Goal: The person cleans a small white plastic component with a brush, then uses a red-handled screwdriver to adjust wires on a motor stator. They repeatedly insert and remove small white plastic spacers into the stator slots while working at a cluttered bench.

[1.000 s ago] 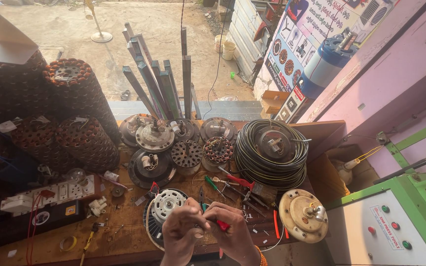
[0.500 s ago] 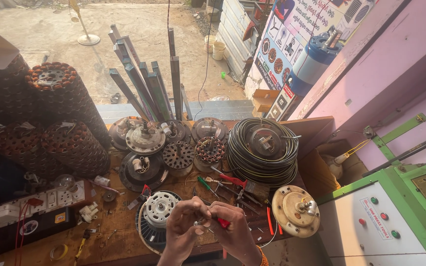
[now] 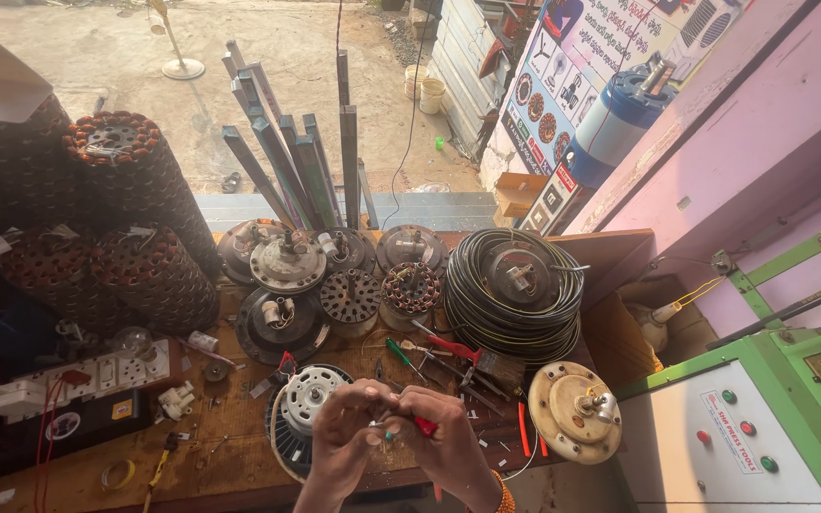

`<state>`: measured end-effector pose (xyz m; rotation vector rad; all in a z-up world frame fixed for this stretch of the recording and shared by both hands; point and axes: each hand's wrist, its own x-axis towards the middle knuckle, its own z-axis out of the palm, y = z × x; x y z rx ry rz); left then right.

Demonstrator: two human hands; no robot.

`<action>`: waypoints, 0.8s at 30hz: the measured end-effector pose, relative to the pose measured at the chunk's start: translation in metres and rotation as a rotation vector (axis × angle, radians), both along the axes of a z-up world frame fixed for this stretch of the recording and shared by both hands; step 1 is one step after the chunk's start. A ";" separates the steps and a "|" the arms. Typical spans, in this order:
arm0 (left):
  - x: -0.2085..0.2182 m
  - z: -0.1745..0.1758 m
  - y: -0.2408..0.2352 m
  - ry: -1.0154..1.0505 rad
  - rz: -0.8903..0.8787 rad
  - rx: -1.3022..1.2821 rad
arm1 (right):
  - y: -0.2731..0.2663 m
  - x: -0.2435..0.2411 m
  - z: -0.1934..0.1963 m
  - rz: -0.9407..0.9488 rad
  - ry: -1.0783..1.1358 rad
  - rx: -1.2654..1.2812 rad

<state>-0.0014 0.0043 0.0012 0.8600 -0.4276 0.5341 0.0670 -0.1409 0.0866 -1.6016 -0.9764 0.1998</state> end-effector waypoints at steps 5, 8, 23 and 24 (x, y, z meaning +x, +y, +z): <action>-0.003 0.018 0.003 0.191 -0.016 -0.130 | 0.000 0.008 0.007 0.044 0.066 -0.027; -0.015 0.018 -0.003 0.016 0.027 -0.039 | -0.005 0.003 0.010 -0.021 0.026 -0.078; -0.063 -0.027 0.085 0.705 1.040 -0.076 | -0.082 0.032 0.011 -0.240 0.183 0.410; -0.072 -0.044 0.109 0.777 1.107 -0.069 | -0.107 0.045 0.016 -0.232 0.225 0.493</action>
